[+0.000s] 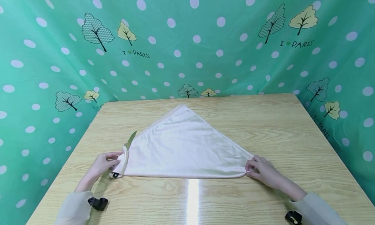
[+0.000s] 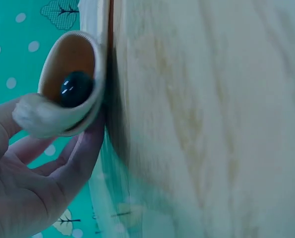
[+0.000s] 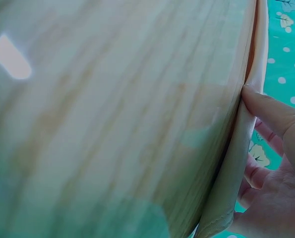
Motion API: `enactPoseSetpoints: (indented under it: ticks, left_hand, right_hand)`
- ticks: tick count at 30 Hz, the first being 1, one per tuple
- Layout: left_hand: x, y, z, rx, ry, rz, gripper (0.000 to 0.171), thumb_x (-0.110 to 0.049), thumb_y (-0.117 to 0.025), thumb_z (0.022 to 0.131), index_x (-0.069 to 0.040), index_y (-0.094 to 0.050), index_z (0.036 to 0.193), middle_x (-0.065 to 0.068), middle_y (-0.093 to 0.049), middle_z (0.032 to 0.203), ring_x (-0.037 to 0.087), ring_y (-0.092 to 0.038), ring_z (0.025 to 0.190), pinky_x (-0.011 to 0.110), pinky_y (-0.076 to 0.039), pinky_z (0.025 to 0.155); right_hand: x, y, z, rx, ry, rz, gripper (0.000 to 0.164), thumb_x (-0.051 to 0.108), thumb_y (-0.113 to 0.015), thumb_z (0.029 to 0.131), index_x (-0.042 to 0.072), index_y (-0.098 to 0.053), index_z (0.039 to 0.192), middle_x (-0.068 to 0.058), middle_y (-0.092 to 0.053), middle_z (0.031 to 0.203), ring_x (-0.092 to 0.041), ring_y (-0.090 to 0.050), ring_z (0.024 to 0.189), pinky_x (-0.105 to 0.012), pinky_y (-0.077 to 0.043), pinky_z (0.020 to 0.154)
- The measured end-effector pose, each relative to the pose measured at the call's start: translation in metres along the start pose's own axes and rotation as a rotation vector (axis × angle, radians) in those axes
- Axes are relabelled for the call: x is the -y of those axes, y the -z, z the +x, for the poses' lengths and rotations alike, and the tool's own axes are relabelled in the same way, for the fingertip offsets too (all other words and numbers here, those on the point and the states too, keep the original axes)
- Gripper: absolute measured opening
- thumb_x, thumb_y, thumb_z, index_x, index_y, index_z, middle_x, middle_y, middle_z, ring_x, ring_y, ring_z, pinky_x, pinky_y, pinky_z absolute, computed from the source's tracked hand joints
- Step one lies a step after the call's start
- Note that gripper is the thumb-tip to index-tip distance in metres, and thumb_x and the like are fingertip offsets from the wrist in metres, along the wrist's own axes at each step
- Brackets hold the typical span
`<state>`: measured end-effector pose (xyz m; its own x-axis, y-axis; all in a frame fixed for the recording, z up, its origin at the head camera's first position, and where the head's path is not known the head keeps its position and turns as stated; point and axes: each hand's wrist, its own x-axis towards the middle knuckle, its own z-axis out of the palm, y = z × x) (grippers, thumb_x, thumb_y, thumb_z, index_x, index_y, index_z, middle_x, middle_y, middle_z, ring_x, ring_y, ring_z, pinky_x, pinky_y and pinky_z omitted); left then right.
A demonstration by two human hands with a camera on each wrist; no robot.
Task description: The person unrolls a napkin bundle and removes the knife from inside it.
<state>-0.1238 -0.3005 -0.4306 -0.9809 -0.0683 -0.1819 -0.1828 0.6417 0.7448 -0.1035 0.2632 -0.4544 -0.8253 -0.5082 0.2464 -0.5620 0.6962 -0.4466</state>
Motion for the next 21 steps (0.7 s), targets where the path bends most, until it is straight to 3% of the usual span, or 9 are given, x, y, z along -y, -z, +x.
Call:
enactPoseSetpoints:
  ticks: [9, 15, 21]
  left_hand:
    - [0.004, 0.001, 0.001, 0.016, -0.031, 0.075, 0.038, 0.003, -0.059, 0.077, 0.012, -0.052, 0.113, 0.015, -0.059, 0.086, 0.011, -0.052, 0.068, 0.019, -0.044, 0.054]
    - [0.001, 0.003, 0.000, -0.026, -0.049, 0.129, 0.035, -0.004, -0.058, 0.079, 0.009, -0.055, 0.112, 0.015, -0.060, 0.088, 0.014, -0.055, 0.073, 0.021, -0.043, 0.056]
    - [-0.008, 0.003, -0.005, -0.043, -0.131, 0.210, 0.029, -0.007, -0.059, 0.081, 0.006, -0.059, 0.106, 0.013, -0.060, 0.087, 0.022, -0.056, 0.078, 0.027, -0.045, 0.062]
  right_hand:
    - [0.001, 0.002, 0.001, 0.041, -0.047, 0.017, 0.018, 0.017, -0.068, 0.075, 0.026, -0.053, 0.077, 0.012, -0.041, 0.079, -0.002, -0.036, 0.069, -0.021, -0.029, 0.057]
    - [0.001, 0.003, 0.001, 0.038, -0.048, 0.012, 0.018, 0.017, -0.068, 0.074, 0.027, -0.053, 0.077, 0.012, -0.041, 0.079, -0.003, -0.036, 0.069, -0.021, -0.029, 0.057]
    - [0.001, 0.002, 0.001, 0.033, -0.048, 0.014, 0.018, 0.017, -0.068, 0.075, 0.027, -0.052, 0.077, 0.013, -0.041, 0.080, -0.003, -0.036, 0.070, -0.022, -0.029, 0.058]
